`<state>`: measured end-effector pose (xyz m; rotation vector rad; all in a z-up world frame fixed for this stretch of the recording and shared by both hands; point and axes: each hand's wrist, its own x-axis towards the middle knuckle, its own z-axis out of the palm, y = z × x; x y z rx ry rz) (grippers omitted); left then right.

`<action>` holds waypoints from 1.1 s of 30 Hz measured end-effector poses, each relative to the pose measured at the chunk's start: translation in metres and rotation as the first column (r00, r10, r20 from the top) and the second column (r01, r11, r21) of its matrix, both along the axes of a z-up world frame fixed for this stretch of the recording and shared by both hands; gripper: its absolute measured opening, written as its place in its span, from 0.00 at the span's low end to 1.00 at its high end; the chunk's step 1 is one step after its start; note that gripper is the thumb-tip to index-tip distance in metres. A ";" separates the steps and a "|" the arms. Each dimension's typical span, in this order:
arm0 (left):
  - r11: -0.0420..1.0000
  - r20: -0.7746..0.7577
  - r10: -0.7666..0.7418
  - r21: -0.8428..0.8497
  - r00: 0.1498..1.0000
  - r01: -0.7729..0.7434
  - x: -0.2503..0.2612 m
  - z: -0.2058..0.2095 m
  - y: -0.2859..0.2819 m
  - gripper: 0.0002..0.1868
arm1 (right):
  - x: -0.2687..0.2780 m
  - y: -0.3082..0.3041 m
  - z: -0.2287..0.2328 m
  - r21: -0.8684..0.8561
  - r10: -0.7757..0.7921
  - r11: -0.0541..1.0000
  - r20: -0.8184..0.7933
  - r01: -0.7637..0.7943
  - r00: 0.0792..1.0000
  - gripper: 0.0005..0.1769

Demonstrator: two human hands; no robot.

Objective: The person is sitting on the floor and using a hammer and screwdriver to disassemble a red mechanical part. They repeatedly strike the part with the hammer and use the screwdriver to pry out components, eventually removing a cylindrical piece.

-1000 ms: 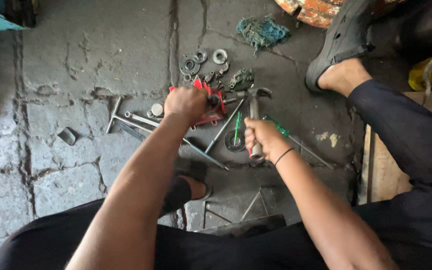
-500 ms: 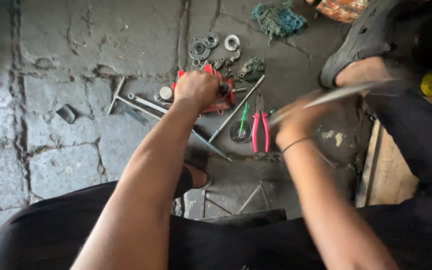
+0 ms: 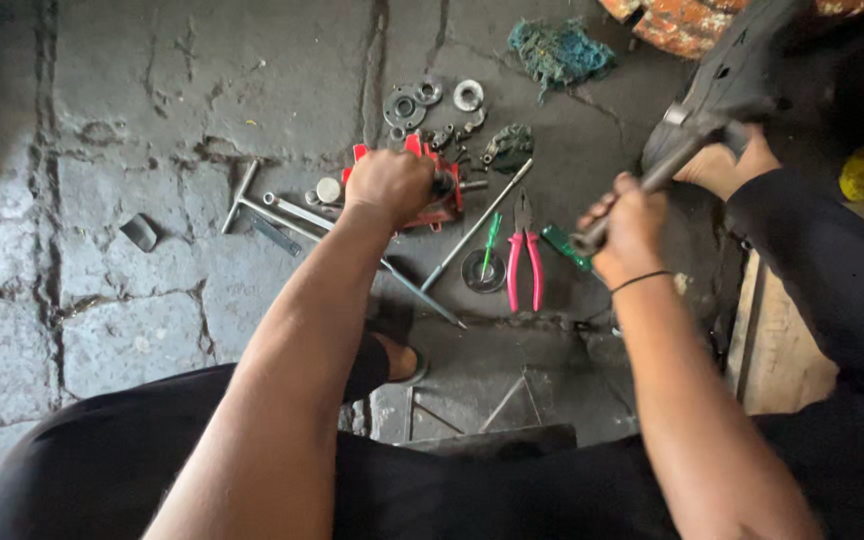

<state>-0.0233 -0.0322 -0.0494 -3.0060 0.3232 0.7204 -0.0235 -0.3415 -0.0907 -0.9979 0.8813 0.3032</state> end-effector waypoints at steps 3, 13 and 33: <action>1.000 0.012 0.001 0.016 1.000 -0.001 0.001 0.002 0.002 0.11 | -0.027 0.044 -0.007 -0.024 0.211 0.976 -0.161 -0.218 0.964 0.10; 1.000 -0.028 0.016 -0.011 0.999 -0.016 -0.002 0.007 0.002 0.12 | 0.039 -0.069 0.004 -0.081 0.498 0.854 -0.157 -0.513 0.853 0.07; 0.998 -0.032 0.044 -0.041 0.999 -0.045 0.001 0.017 0.006 0.12 | 0.002 -0.033 -0.013 0.039 0.244 0.970 -0.175 -0.241 0.954 0.09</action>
